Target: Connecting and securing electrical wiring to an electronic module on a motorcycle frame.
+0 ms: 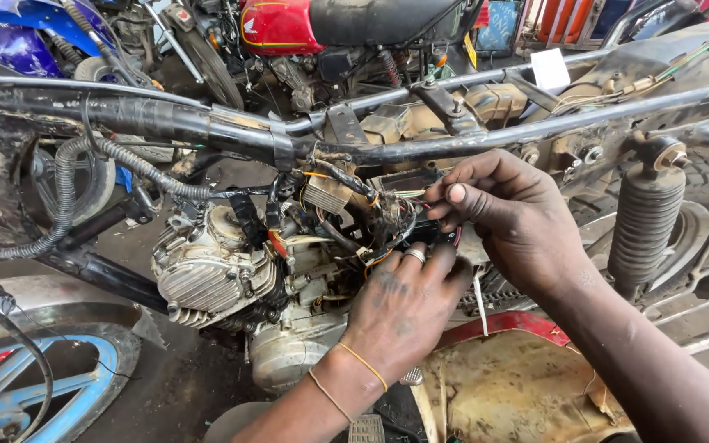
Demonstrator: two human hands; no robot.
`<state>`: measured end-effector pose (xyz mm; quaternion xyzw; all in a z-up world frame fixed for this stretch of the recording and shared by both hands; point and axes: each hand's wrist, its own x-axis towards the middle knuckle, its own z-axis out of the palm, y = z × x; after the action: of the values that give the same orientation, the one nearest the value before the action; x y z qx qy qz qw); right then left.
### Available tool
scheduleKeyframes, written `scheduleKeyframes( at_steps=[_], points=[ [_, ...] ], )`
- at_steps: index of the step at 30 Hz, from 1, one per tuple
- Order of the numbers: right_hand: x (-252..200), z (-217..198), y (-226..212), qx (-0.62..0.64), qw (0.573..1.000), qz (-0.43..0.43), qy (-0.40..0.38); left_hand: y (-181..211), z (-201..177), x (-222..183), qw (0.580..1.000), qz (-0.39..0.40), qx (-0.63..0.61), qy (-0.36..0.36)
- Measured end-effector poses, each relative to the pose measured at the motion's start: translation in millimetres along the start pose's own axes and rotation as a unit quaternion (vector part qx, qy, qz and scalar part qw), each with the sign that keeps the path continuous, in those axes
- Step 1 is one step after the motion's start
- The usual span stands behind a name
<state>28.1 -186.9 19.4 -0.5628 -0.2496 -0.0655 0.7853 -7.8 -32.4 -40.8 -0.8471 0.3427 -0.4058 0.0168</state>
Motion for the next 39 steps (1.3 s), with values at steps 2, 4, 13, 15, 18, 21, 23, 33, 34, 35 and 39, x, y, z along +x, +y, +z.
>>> scheduleKeyframes(
  at_steps=[2, 4, 13, 15, 18, 21, 23, 33, 34, 35, 39],
  points=[
    [0, -1, 1, -0.007, 1.0, -0.003, 0.002, 2, 5, -1, 1.0, -0.002, 0.005, -0.004],
    [0, 0, 1, -0.014, 1.0, -0.007, 0.003, 1, 4, -1, 1.0, -0.005, 0.011, -0.008],
    [-1, 0, 0, -0.055, 0.998, -0.004, 0.013, -18, -27, 1, 0.971, 0.098, -0.187, 0.112],
    [-2, -1, 2, -0.065, 0.998, -0.018, 0.0, -26, -25, 0, 0.917, 0.032, -0.299, 0.261],
    [0, -3, 10, -0.073, 0.996, -0.053, -0.018, -36, -25, 8, 0.891, -0.171, -0.314, 0.28],
    [-6, 6, 5, -0.152, 0.987, -0.056, -0.007, -40, -33, 9, 0.848, -0.298, -0.376, 0.227],
    [-7, 12, 6, -0.167, 0.985, -0.047, 0.0, -39, -35, 9, 0.846, -0.292, -0.388, 0.221],
    [-11, 26, 11, -0.167, 0.983, -0.067, -0.033, -35, -35, 6, 0.774, -0.319, -0.498, 0.224],
    [-11, 27, 11, -0.167, 0.983, -0.066, -0.033, -36, -31, 6, 0.774, -0.32, -0.499, 0.224],
    [-10, 28, 11, -0.158, 0.984, -0.067, -0.038, -37, -28, 6, 0.721, -0.335, -0.569, 0.212],
    [-8, 29, 9, -0.144, 0.985, -0.077, -0.058, -40, -16, 3, 0.608, -0.348, -0.686, 0.196]
  ],
)
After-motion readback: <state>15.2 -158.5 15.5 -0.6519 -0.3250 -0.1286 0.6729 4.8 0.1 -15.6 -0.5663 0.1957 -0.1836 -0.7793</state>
